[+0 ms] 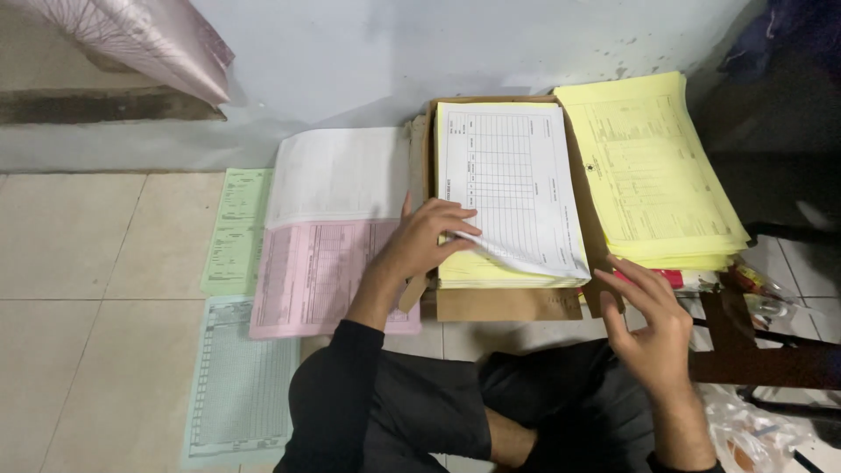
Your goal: Sorting and collating different colored printed forms into organized stacks on the floor.
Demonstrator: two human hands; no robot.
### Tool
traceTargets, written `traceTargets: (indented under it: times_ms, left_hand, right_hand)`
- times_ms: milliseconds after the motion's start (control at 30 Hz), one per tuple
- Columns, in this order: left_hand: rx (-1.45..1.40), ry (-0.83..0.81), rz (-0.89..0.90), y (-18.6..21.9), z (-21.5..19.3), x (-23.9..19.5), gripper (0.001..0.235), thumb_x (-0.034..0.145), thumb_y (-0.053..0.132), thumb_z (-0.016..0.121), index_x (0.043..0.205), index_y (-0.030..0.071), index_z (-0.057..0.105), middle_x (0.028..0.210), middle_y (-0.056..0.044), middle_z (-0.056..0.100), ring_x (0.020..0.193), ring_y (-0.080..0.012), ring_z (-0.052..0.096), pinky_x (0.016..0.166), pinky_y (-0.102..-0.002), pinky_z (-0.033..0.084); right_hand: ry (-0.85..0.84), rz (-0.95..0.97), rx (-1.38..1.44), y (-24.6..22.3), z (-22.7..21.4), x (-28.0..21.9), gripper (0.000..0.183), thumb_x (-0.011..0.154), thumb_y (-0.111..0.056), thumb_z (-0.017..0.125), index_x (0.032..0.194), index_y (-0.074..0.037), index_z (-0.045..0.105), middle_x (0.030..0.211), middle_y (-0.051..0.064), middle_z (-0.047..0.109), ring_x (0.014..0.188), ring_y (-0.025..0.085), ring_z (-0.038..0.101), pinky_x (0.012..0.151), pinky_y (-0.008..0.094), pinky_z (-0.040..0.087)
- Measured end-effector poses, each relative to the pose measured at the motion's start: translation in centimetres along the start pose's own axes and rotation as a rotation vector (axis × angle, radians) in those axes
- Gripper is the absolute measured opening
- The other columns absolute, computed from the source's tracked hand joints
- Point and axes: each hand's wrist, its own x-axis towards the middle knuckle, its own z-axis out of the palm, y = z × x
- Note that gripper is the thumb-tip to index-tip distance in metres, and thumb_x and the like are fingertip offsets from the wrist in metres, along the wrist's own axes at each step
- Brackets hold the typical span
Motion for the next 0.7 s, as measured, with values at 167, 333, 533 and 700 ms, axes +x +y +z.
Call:
traceTargets:
  times_ms: [167,333,533,700]
  left_hand:
    - [-0.246,0.094,0.092,3.4,-3.4,-1.7,0.012,0.087,0.024,0.077,0.097,0.018,0.079,0.129,0.0,0.073,0.122,-0.0194,0.06,0.11,-0.045,0.041]
    - [-0.507,0.031,0.193,3.2,-5.2,-6.2,0.018,0.093,0.028,0.076,0.107,0.018,0.078,0.135,-0.01,0.068,0.128,-0.0376,0.061,0.113,-0.06,0.041]
    - [-1.248,0.972,-0.022,2.8,0.2,-12.6,0.079,0.103,0.072,0.029,0.155,0.014,0.04,0.156,-0.01,0.048,0.138,-0.0263,0.047,0.114,-0.048,0.032]
    - [-0.984,0.936,-0.032,-2.3,18.5,-20.6,0.114,0.081,0.058,0.079,0.16,0.003,0.019,0.166,-0.021,0.024,0.143,-0.0336,0.036,0.118,-0.047,0.036]
  right_hand:
    - [0.052,-0.057,-0.027,-0.8,0.6,-0.4,0.062,0.075,0.008,0.073,0.135,0.004,0.062,0.148,0.024,0.059,0.134,0.035,0.056,0.114,0.047,0.046]
    - [0.07,-0.205,0.088,-2.2,2.1,-0.8,0.074,0.064,0.011,0.084,0.136,0.003,0.065,0.143,0.025,0.063,0.134,0.052,0.054,0.114,0.06,0.041]
    - [0.109,-0.104,0.199,-6.4,6.4,-2.4,0.03,0.082,0.004,0.078,0.103,-0.016,0.082,0.098,0.002,0.079,0.096,0.027,0.075,0.112,0.048,0.048]
    - [0.333,-0.169,0.142,-12.9,11.6,-2.7,0.035,0.078,0.008,0.08,0.105,-0.014,0.084,0.098,0.003,0.081,0.092,0.025,0.077,0.101,0.046,0.056]
